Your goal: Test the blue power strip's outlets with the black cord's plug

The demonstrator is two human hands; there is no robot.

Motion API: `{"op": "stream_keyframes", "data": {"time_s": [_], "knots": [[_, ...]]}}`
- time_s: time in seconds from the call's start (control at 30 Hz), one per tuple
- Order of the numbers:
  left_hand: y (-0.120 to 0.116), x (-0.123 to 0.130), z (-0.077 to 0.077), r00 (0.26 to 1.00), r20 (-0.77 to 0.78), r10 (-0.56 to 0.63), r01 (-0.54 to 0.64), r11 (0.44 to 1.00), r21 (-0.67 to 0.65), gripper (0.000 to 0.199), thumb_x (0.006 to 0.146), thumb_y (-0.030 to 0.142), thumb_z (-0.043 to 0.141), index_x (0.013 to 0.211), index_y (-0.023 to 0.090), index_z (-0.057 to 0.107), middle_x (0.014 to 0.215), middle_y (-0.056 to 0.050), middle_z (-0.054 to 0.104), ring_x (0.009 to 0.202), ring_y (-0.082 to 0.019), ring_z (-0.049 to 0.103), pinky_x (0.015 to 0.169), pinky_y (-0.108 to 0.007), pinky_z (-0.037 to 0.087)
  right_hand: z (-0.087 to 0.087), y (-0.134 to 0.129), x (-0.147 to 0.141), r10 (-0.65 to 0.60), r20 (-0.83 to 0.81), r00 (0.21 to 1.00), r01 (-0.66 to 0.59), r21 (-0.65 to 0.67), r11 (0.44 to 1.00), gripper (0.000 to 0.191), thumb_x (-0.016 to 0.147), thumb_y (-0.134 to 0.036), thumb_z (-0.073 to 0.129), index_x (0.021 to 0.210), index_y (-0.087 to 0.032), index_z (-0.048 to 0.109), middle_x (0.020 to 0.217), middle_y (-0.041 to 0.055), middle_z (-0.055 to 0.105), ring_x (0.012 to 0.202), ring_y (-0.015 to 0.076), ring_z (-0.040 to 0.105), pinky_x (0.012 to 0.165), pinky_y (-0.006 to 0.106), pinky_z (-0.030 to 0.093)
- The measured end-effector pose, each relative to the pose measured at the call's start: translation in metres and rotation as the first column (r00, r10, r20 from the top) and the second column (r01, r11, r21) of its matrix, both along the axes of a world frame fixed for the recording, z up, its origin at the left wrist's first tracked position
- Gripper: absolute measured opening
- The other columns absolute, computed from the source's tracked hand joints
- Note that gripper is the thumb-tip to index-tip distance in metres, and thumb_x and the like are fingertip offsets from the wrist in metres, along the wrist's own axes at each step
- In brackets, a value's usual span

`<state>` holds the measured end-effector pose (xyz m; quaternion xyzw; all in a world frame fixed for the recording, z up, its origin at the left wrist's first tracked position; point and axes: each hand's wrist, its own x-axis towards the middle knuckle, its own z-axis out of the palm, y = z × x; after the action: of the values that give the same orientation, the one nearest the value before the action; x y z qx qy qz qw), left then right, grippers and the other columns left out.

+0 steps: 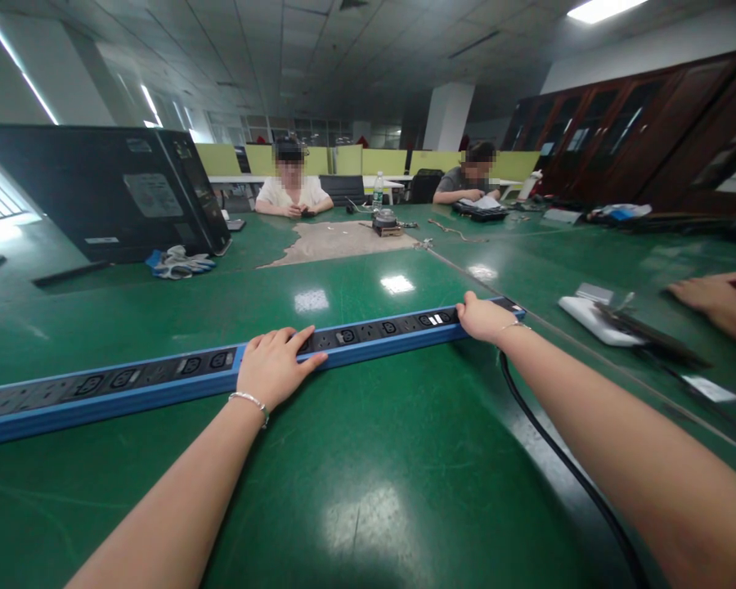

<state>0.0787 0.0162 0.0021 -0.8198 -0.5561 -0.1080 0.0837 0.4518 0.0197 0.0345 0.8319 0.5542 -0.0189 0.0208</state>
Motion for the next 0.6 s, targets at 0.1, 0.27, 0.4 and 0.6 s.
{"op": "stream_keyframes", "data": {"time_s": [0.1,0.27,0.4,0.6], "knots": [[0.001,-0.001,-0.001,1.0,0.005,-0.013,0.013,1.0,0.005,0.059,0.084,0.065,0.03,0.131,0.032,0.045,0.122,-0.006,0.058,0.112,-0.024,0.051,0.093,-0.039,0.034,0.002,0.004,0.002,0.029,-0.025,0.999,-0.03,-0.018,0.999,0.04,0.09,-0.035,0.023,0.11,-0.009,0.045,0.102,0.0236,0.063,0.097,0.0308,0.062,0.083,0.042,0.043],[0.002,-0.001,-0.002,1.0,0.011,-0.018,0.018,1.0,0.021,0.059,0.084,0.064,0.03,0.13,0.032,0.046,0.121,-0.007,0.058,0.111,-0.025,0.051,0.092,-0.04,0.034,-0.005,-0.001,0.004,-0.048,-0.089,0.995,0.058,0.123,0.991,0.042,0.089,-0.042,0.029,0.109,-0.011,0.05,0.102,0.0204,0.064,0.097,0.0286,0.061,0.083,0.039,0.044],[0.001,-0.001,-0.002,1.0,0.012,-0.015,0.014,0.999,0.029,0.058,0.084,0.064,0.031,0.13,0.032,0.046,0.12,-0.006,0.058,0.11,-0.025,0.051,0.092,-0.039,0.034,-0.018,-0.011,0.006,-0.077,-0.262,0.962,0.167,0.342,0.925,0.042,0.082,-0.047,0.043,0.102,-0.013,0.059,0.103,0.0159,0.066,0.097,0.0255,0.061,0.082,0.033,0.045],[0.001,-0.001,-0.001,1.0,0.013,-0.002,0.002,1.0,0.015,0.059,0.083,0.065,0.032,0.13,0.033,0.046,0.12,-0.006,0.058,0.111,-0.025,0.051,0.093,-0.039,0.033,-0.022,-0.014,0.008,-0.042,-0.313,0.949,0.187,0.451,0.873,0.041,0.078,-0.045,0.05,0.099,-0.013,0.067,0.099,0.0128,0.068,0.094,0.0249,0.061,0.083,0.033,0.045]]}}
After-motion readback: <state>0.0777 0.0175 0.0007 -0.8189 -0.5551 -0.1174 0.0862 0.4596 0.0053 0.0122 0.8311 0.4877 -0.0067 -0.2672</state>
